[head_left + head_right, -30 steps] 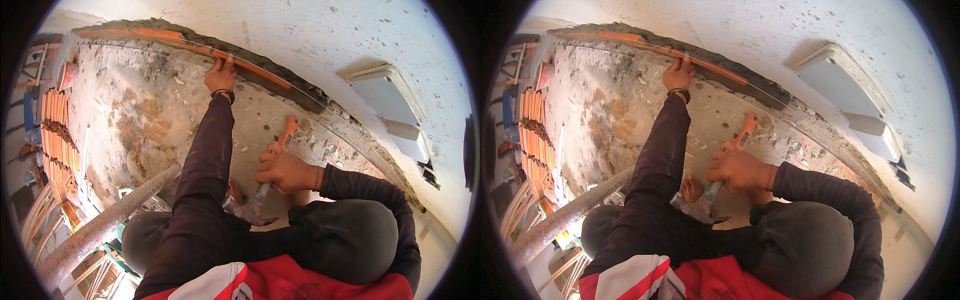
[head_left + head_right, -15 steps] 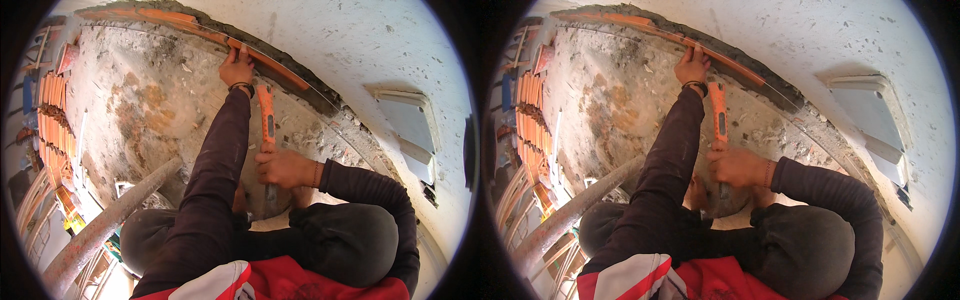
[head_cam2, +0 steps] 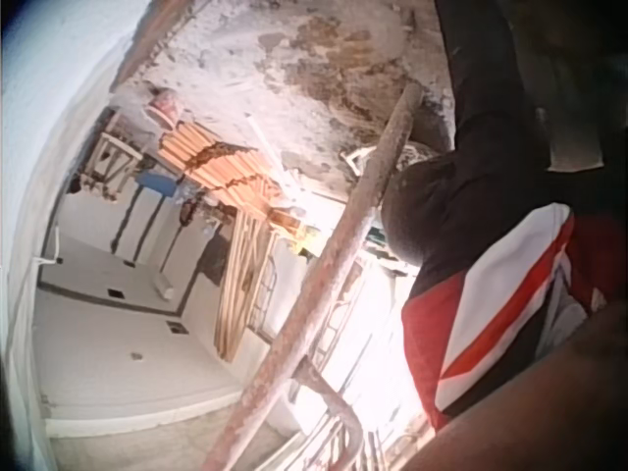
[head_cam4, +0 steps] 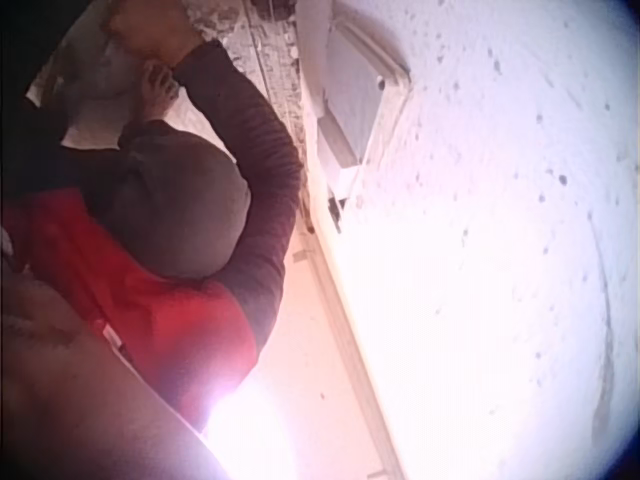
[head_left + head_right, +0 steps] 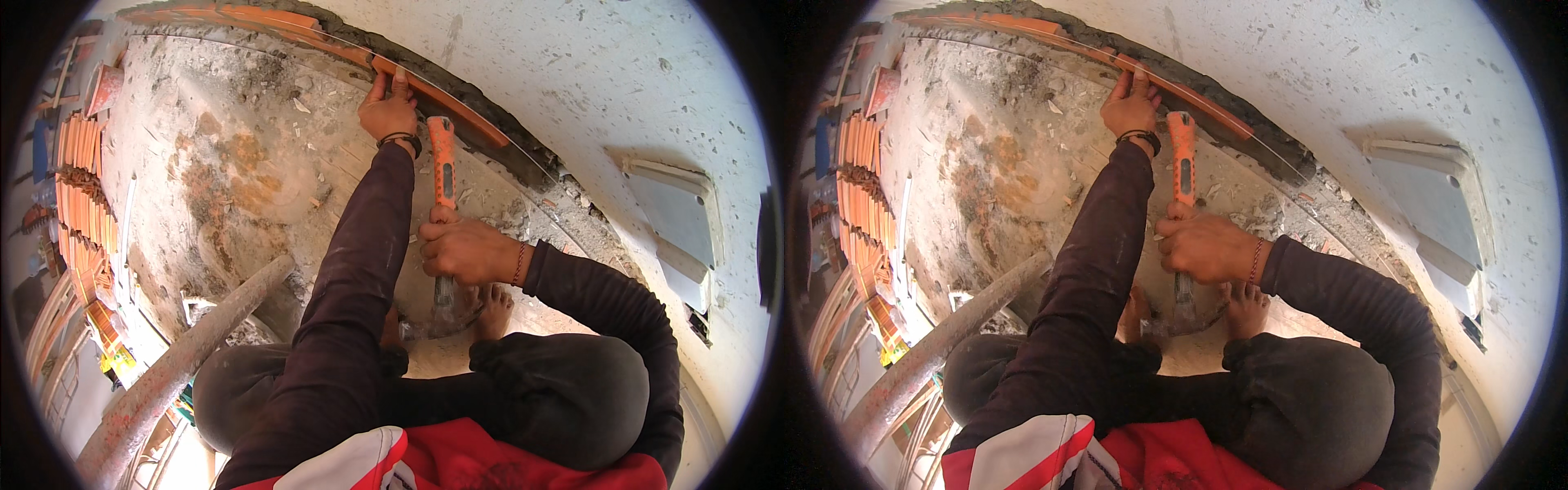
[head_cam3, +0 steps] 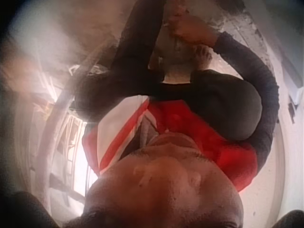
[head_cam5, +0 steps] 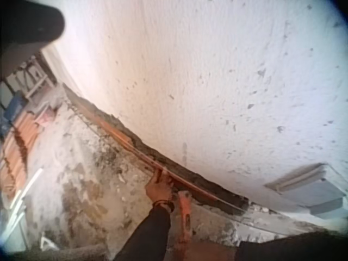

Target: The person applies mortar to small clay bricks using a trowel and places them into a gap at the base of a wall, occasionally tapping them with a hammer or adjusting them by hand.

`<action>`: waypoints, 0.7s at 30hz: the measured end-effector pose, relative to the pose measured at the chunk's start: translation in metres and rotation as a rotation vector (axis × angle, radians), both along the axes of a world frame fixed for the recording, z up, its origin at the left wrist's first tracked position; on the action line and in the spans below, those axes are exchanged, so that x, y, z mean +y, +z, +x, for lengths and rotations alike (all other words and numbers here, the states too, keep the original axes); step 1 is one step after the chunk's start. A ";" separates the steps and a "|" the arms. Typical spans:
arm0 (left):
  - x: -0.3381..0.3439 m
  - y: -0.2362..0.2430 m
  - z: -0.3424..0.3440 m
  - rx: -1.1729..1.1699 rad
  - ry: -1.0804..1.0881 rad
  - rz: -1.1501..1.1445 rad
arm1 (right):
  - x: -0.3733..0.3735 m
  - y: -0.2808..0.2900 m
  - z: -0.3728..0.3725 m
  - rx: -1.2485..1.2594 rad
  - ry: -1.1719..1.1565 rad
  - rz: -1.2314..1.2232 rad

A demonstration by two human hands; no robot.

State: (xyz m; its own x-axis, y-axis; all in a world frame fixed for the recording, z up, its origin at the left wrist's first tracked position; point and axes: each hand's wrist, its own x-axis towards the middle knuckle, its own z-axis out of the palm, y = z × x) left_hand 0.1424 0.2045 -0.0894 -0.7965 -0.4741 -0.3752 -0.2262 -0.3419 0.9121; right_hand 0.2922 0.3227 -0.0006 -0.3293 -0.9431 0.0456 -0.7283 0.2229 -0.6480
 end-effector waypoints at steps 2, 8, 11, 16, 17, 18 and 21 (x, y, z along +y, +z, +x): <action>0.000 0.000 -0.001 0.017 0.007 0.025 | 0.001 -0.001 -0.001 0.008 -0.003 -0.002; 0.000 0.008 -0.010 -0.120 -0.123 -0.148 | 0.003 0.000 -0.005 0.027 -0.014 0.030; 0.003 -0.001 0.000 -0.019 -0.063 -0.040 | 0.003 -0.004 0.000 0.032 -0.024 0.001; 0.006 0.003 -0.001 -0.076 -0.027 0.070 | 0.005 -0.001 -0.001 0.038 -0.042 0.033; 0.006 0.004 -0.002 -0.084 -0.021 0.078 | 0.005 0.000 -0.002 0.045 -0.042 0.030; 0.006 0.004 -0.002 -0.079 -0.006 0.076 | 0.005 0.001 -0.003 0.051 -0.041 0.028; 0.008 0.005 -0.002 -0.090 0.038 0.078 | 0.005 0.004 -0.004 0.055 -0.035 0.033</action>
State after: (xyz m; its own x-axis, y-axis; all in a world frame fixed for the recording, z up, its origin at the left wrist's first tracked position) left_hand 0.1407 0.2127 -0.0847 -0.7401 -0.4697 -0.4812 -0.2913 -0.4209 0.8590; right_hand 0.2879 0.3272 0.0030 -0.3596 -0.9325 0.0334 -0.7542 0.2694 -0.5988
